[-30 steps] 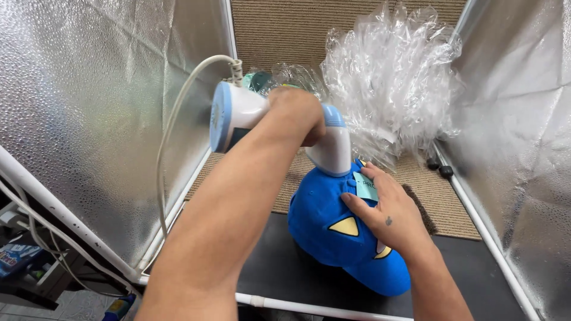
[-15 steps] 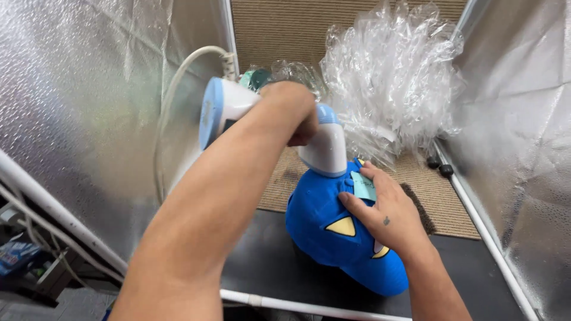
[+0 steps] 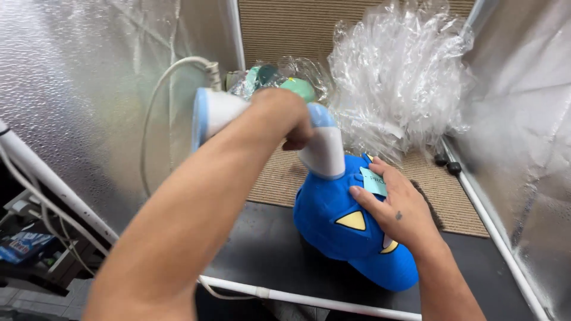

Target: Brushing and steaming a blue character baseball cap to prepare it for shipping.

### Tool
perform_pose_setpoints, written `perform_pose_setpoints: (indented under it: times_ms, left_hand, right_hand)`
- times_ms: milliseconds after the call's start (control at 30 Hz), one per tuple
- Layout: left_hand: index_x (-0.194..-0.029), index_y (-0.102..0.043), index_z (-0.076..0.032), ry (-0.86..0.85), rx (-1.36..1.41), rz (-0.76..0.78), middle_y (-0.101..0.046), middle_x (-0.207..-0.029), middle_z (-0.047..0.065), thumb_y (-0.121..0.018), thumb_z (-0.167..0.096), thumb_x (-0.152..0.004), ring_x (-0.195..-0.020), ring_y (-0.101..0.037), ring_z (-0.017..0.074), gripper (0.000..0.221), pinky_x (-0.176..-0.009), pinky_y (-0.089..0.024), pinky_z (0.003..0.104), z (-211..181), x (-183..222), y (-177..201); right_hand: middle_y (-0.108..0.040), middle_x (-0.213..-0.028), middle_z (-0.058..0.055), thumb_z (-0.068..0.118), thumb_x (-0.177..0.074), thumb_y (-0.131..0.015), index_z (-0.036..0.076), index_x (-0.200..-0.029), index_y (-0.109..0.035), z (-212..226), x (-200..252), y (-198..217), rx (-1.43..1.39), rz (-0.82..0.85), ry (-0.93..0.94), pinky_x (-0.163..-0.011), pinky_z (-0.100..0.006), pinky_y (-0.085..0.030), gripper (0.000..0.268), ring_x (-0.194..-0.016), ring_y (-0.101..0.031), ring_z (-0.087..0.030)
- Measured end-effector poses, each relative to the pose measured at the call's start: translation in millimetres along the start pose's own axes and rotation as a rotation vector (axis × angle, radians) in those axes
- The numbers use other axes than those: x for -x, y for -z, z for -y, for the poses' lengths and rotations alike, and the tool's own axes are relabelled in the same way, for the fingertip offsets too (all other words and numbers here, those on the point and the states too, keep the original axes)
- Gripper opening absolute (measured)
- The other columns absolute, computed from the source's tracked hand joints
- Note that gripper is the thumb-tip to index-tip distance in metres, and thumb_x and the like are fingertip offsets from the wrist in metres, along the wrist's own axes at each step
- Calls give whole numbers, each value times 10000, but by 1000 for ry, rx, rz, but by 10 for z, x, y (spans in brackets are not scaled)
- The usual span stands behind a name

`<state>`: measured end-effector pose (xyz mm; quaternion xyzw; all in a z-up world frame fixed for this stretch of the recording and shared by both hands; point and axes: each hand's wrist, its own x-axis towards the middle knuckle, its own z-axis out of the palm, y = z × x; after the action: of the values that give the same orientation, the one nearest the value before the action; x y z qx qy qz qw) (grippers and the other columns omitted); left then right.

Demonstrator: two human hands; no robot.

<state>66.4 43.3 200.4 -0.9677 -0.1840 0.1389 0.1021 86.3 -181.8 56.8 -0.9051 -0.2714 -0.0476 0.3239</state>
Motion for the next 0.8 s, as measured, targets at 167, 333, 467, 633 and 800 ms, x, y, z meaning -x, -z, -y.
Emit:
perform_pose_setpoints:
  times_ms: [167, 333, 467, 633, 800]
  left_hand:
    - [-1178, -749, -82, 3, 85, -125, -734, -1128, 123, -759, -204, -653, -1123, -695, 382, 538, -922, -550, 575, 239, 183, -287]
    - [-1132, -750, -57, -88, 113, -292, -739, -997, 105, -665, -187, -682, -990, -729, 375, 475, -823, -583, 571, 97, -71, -327]
    - [-1133, -749, -64, -175, 98, -306, -743, -1032, 110, -643, -182, -733, -1011, -726, 388, 431, -803, -583, 629, 98, 27, -356]
    - [-1127, -753, -38, -218, 31, -294, -750, -1003, 135, -651, -170, -763, -975, -738, 374, 401, -772, -587, 643, 97, 386, -375]
    - [-958, -774, -36, -268, 50, -445, -741, -848, 134, -640, -115, -770, -828, -752, 395, 245, -625, -593, 640, 2, 212, -484]
  right_hand:
    - [-478, -1584, -96, 704, -915, -510, 153, -1470, -525, 28, -5, -44, 25, 13, 15, -1202, -496, -335, 782, -1450, -449, -334]
    - [-465, -1596, -107, 638, -969, -443, 147, -1473, -525, 37, -5, -47, 14, 2, 21, -1216, -496, -314, 708, -1467, -425, -341]
    - [-456, -1604, -112, 617, -976, -412, 148, -1485, -517, 34, 13, -50, 22, 7, 27, -1211, -517, -314, 701, -1463, -424, -358]
    - [-444, -1611, -94, 621, -977, -401, 174, -1490, -509, 13, -9, -48, 36, 14, 29, -1216, -510, -307, 689, -1475, -407, -338]
    - [-454, -1598, -119, 610, -992, -358, 172, -1496, -513, 25, 14, -59, 31, -6, 52, -1205, -519, -312, 686, -1452, -432, -372]
